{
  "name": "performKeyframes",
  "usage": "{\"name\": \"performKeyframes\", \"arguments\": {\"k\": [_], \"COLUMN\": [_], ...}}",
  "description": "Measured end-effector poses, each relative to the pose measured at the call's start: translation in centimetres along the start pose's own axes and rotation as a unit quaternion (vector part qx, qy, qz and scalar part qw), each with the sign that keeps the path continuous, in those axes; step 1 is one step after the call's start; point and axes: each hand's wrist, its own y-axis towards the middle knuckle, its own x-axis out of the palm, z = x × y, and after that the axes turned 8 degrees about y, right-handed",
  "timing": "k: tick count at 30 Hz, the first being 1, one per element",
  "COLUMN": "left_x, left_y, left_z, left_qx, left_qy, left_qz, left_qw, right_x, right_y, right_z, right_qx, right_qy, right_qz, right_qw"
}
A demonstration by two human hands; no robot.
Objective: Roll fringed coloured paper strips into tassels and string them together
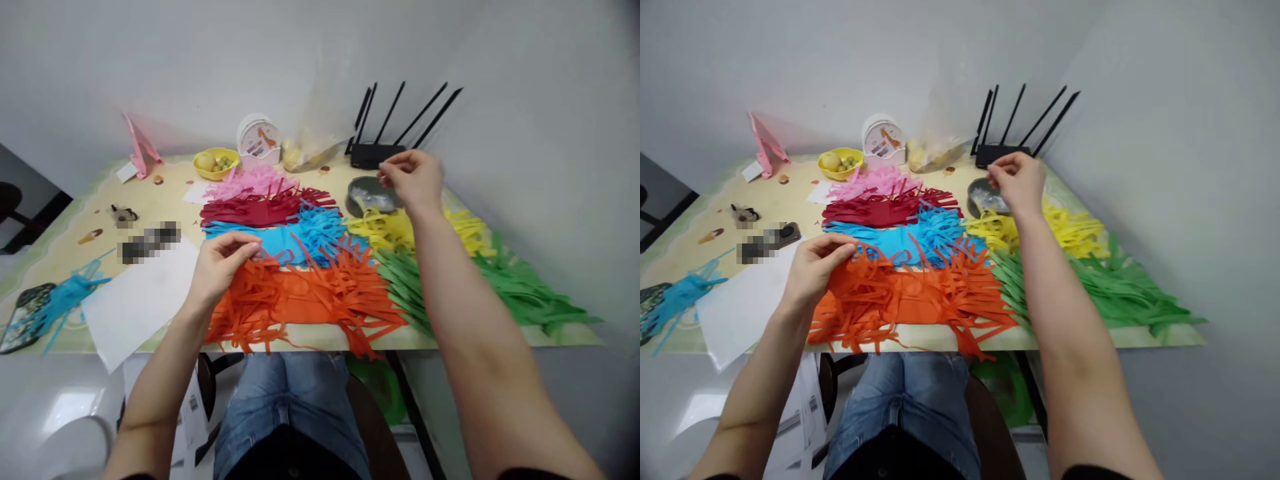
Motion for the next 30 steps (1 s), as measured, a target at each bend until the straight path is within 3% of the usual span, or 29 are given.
{"name": "performKeyframes", "arguments": {"k": [3,6,10,13,15,18,22,27,30], "left_x": [0.0,0.6,1.6,1.9,1.8,1.4,0.7,0.1,0.2], "left_y": [0.1,0.2,0.3,0.1,-0.3,-1.0,-2.0,-3.3,-4.0], "left_z": [0.3,0.4,0.5,0.8,1.0,1.3,1.6,2.0,1.9], "left_qx": [0.007,0.005,-0.001,0.005,0.013,0.01,0.016,0.046,0.106], "left_qy": [0.005,-0.003,-0.029,-0.028,-0.032,-0.062,-0.094,-0.027,0.046], "left_qz": [0.001,0.001,0.004,0.003,-0.004,-0.023,-0.027,-0.029,0.022], "left_qw": [1.0,1.0,1.0,1.0,0.999,0.998,0.995,0.998,0.993], "right_x": [-2.3,-1.5,3.0,5.4,6.0,6.2,6.5,7.1,7.4], "right_y": [3.6,2.7,-4.5,-11.4,-14.8,-16.9,-17.1,-17.7,-18.4], "right_z": [2.6,2.3,-2.2,-6.5,-8.6,-9.7,-9.6,-9.7,-9.6], "right_qx": [-0.005,-0.043,-0.112,-0.174,-0.185,-0.175,-0.118,-0.123,-0.133], "right_qy": [-0.07,-0.08,-0.02,0.162,0.213,0.246,0.287,0.304,0.304], "right_qz": [0.011,-0.007,-0.09,-0.293,-0.35,-0.365,-0.377,-0.36,-0.347], "right_qw": [0.997,0.996,0.989,0.926,0.893,0.881,0.873,0.874,0.877]}}
